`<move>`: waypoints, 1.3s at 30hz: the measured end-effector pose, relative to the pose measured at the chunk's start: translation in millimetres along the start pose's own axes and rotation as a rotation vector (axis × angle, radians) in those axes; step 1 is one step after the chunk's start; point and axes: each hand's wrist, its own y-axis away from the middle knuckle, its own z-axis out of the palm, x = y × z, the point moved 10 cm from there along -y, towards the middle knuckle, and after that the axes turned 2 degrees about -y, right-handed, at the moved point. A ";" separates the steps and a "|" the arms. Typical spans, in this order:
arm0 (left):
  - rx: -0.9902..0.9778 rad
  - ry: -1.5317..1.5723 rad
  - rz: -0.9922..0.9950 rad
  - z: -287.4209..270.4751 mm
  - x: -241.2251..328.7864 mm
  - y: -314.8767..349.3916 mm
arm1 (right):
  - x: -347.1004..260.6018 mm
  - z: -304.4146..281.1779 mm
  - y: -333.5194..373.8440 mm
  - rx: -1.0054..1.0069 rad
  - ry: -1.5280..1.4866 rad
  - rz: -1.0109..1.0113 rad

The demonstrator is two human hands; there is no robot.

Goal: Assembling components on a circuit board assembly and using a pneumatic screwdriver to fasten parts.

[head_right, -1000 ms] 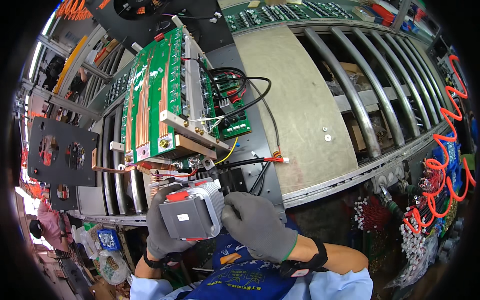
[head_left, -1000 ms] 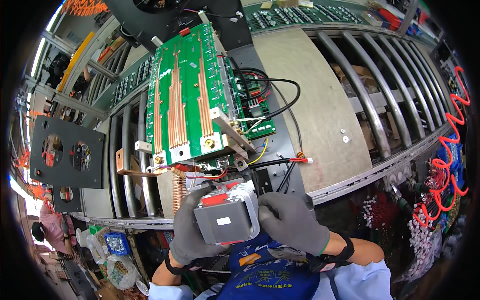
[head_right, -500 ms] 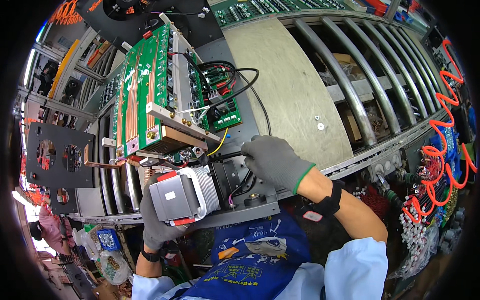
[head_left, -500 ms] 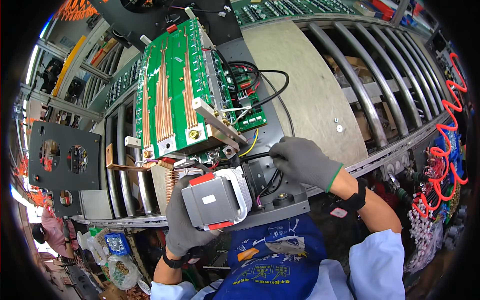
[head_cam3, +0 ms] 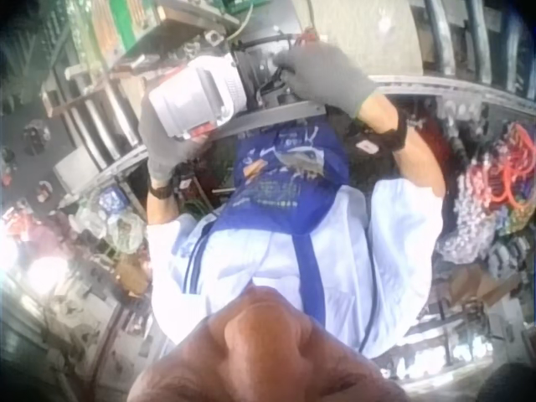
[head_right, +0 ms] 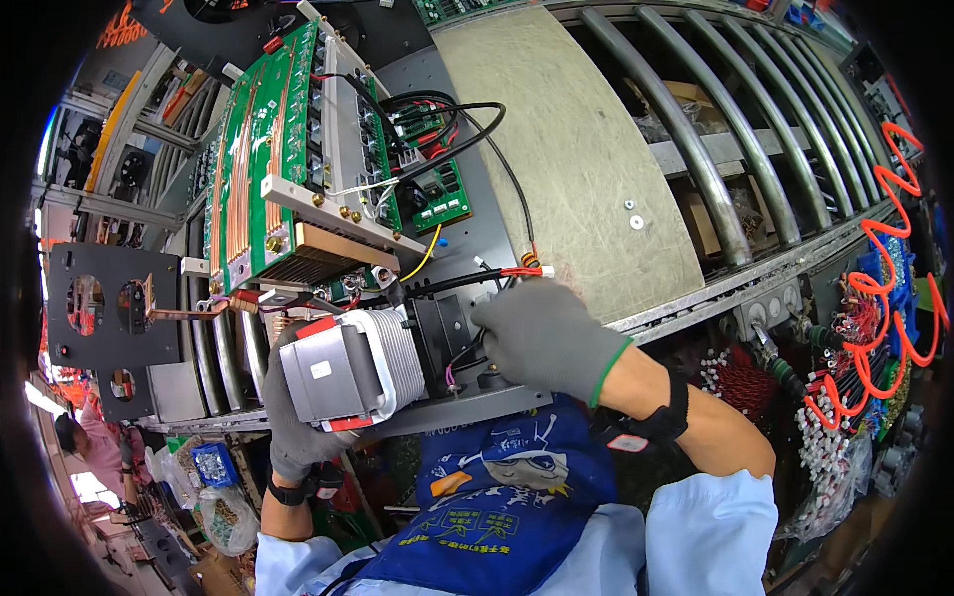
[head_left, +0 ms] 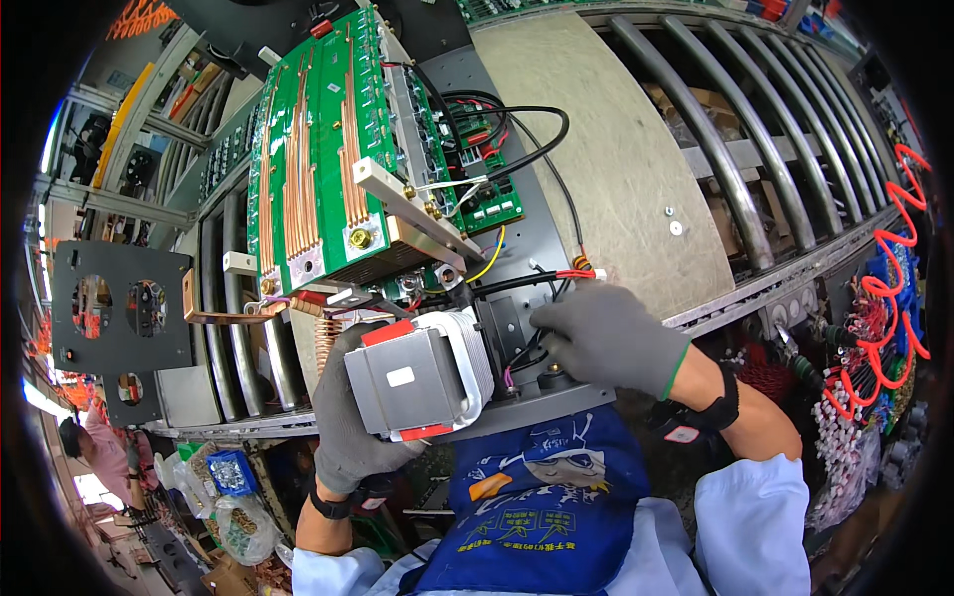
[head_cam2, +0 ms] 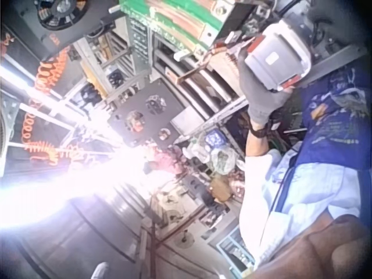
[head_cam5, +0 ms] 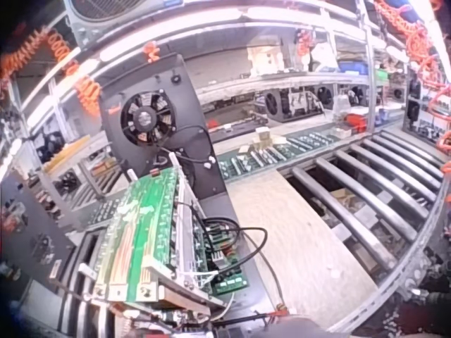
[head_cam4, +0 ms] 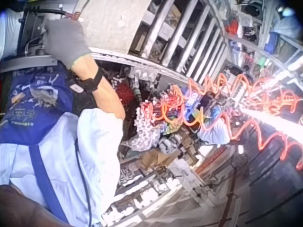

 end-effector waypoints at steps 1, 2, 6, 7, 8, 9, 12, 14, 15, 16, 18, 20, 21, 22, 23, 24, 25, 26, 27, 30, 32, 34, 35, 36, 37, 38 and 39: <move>-0.020 -0.020 0.035 1.6 2.4 -0.3 | -1.5 4.5 -0.1 -0.037 0.002 0.007; -0.037 -0.041 0.069 2.9 4.5 -0.6 | -1.2 7.3 -0.4 -0.052 -0.064 0.038; -0.044 0.095 -0.029 7.0 -11.2 0.0 | 5.3 16.0 1.0 -0.119 -0.109 0.179; -0.027 0.103 -0.034 4.7 -13.2 -0.3 | 0.9 14.3 0.2 -0.105 -0.117 0.142; -0.038 0.057 0.011 5.4 -9.8 -0.9 | 4.0 16.4 0.9 -0.130 -0.092 0.176; -0.050 0.013 0.041 6.6 -7.6 -1.2 | 7.9 17.2 1.5 -0.142 -0.073 0.214; -0.078 0.113 -0.039 9.4 -14.3 -0.5 | 9.3 17.3 1.1 -0.139 -0.057 0.218; -0.055 0.127 -0.031 7.8 -12.5 0.8 | 6.9 16.5 0.7 -0.116 -0.045 0.191; -0.074 0.157 -0.049 9.7 -13.6 2.1 | 6.4 17.4 1.0 -0.114 -0.049 0.186; -0.082 0.166 -0.033 9.8 -12.0 3.1 | 3.1 16.4 1.0 -0.096 -0.037 0.155; -0.056 0.141 -0.023 6.9 -12.0 5.9 | 3.0 9.8 2.4 -0.018 -0.033 0.163; -0.044 0.180 -0.030 7.2 -14.0 9.6 | -7.5 -3.7 3.9 0.114 -0.029 0.080; -0.020 0.170 -0.009 4.8 -13.4 10.9 | -11.0 -13.0 5.7 0.196 -0.014 0.062; -0.019 0.145 -0.016 5.1 -15.2 12.7 | -14.2 -15.9 6.3 0.218 -0.015 0.055; -0.027 0.132 -0.028 6.5 -17.5 13.7 | -22.7 -24.2 6.8 0.280 -0.028 -0.012; -0.026 0.151 -0.042 7.4 -19.9 14.1 | -25.3 -30.8 7.1 0.329 -0.089 -0.021; -0.018 0.137 -0.028 6.8 -19.3 14.3 | -23.6 -34.6 5.3 0.346 -0.140 0.014; -0.012 0.135 -0.018 6.6 -18.8 14.0 | -29.0 -40.5 2.9 0.381 -0.151 -0.023; -0.015 0.148 -0.026 7.2 -19.5 13.5 | -35.5 -47.9 0.7 0.433 -0.126 -0.070; -0.018 0.160 -0.017 6.4 -17.2 11.3 | -44.3 -54.4 -11.8 0.456 -0.046 -0.132; -0.017 0.151 -0.017 4.4 -15.6 9.6 | -46.2 -49.3 -20.2 0.415 0.003 -0.150; -0.019 0.156 -0.038 2.3 -16.2 8.1 | -39.2 -21.3 -32.6 0.168 0.118 -0.084; -0.036 0.129 -0.044 2.8 -15.9 7.4 | -43.7 -24.9 -32.6 0.227 0.103 -0.142; -0.055 0.103 -0.052 3.7 -15.4 7.2 | -43.4 -23.8 -33.9 0.234 0.100 -0.155; -0.054 0.105 -0.062 3.4 -15.2 7.0 | -40.6 -20.9 -35.8 0.217 0.099 -0.141; -0.051 0.137 -0.070 3.2 -14.9 6.6 | -41.9 -21.8 -36.6 0.235 0.095 -0.168; -0.047 0.167 -0.075 2.9 -14.6 6.0 | -41.0 -23.1 -37.6 0.248 0.070 -0.172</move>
